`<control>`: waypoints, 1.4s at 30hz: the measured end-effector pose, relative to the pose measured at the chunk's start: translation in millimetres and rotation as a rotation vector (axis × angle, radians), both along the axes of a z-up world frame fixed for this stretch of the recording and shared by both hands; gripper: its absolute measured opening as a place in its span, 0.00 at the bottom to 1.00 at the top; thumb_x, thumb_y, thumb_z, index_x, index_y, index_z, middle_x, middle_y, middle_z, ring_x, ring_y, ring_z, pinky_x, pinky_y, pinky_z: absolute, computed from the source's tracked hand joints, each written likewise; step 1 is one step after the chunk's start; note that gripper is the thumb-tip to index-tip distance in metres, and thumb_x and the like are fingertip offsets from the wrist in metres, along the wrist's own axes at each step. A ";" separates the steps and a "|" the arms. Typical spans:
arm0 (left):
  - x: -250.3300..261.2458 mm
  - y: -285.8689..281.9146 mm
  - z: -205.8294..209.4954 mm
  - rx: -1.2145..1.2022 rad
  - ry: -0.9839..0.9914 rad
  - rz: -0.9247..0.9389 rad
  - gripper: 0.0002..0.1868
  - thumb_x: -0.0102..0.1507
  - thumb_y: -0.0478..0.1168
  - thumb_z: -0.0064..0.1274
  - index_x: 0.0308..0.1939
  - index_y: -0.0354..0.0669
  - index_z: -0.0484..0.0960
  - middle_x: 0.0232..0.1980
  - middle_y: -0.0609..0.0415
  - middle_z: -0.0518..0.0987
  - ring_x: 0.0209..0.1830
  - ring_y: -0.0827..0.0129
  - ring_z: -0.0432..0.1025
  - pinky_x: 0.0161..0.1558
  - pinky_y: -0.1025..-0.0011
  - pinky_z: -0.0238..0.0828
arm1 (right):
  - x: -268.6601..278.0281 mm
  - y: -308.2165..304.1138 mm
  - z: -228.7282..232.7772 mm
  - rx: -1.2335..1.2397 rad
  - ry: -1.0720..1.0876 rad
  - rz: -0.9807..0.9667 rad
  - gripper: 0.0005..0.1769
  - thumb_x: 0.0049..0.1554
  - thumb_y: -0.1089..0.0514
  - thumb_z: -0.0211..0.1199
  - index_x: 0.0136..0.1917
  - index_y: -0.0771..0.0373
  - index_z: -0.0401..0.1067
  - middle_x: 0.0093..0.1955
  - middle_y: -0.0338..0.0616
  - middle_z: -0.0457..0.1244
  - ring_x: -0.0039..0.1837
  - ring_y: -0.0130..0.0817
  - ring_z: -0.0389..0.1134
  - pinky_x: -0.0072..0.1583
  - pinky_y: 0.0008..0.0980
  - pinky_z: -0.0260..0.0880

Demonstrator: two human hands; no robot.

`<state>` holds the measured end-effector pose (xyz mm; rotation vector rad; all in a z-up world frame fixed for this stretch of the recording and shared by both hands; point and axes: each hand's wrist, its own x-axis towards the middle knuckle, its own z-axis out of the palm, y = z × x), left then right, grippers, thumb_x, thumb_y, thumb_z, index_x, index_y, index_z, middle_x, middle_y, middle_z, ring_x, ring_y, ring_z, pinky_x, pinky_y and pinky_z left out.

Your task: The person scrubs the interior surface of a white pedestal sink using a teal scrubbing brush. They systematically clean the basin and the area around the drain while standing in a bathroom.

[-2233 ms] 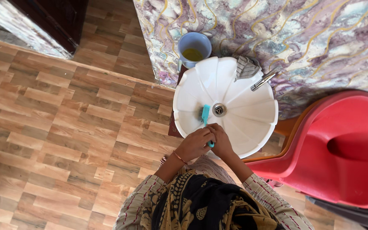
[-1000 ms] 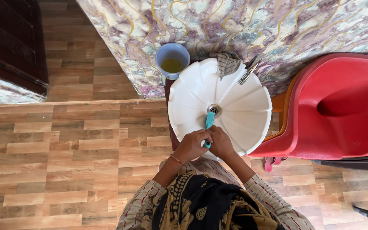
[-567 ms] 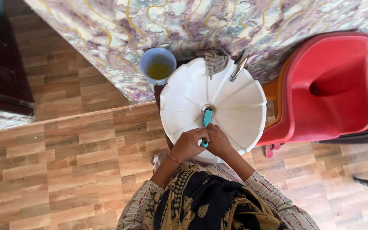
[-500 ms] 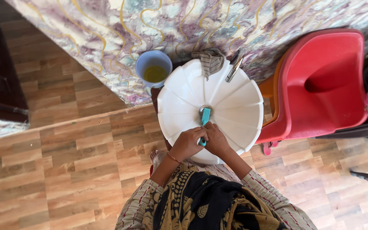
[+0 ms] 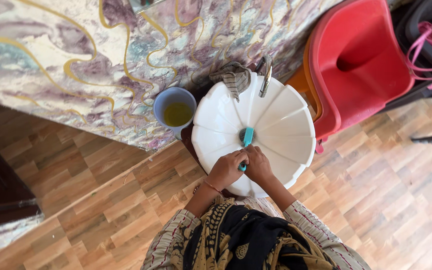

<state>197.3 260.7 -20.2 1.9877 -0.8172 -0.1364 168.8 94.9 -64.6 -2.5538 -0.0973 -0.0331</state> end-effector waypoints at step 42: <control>6.1 68.9 23.8 0.024 0.010 -0.384 0.12 0.54 0.32 0.62 0.36 0.40 0.74 0.37 0.50 0.78 0.39 0.53 0.76 0.42 0.60 0.74 | -46.4 76.2 24.5 -0.172 0.167 -0.223 0.10 0.46 0.58 0.64 0.44 0.59 0.75 0.47 0.42 0.65 0.53 0.44 0.67 0.54 0.41 0.72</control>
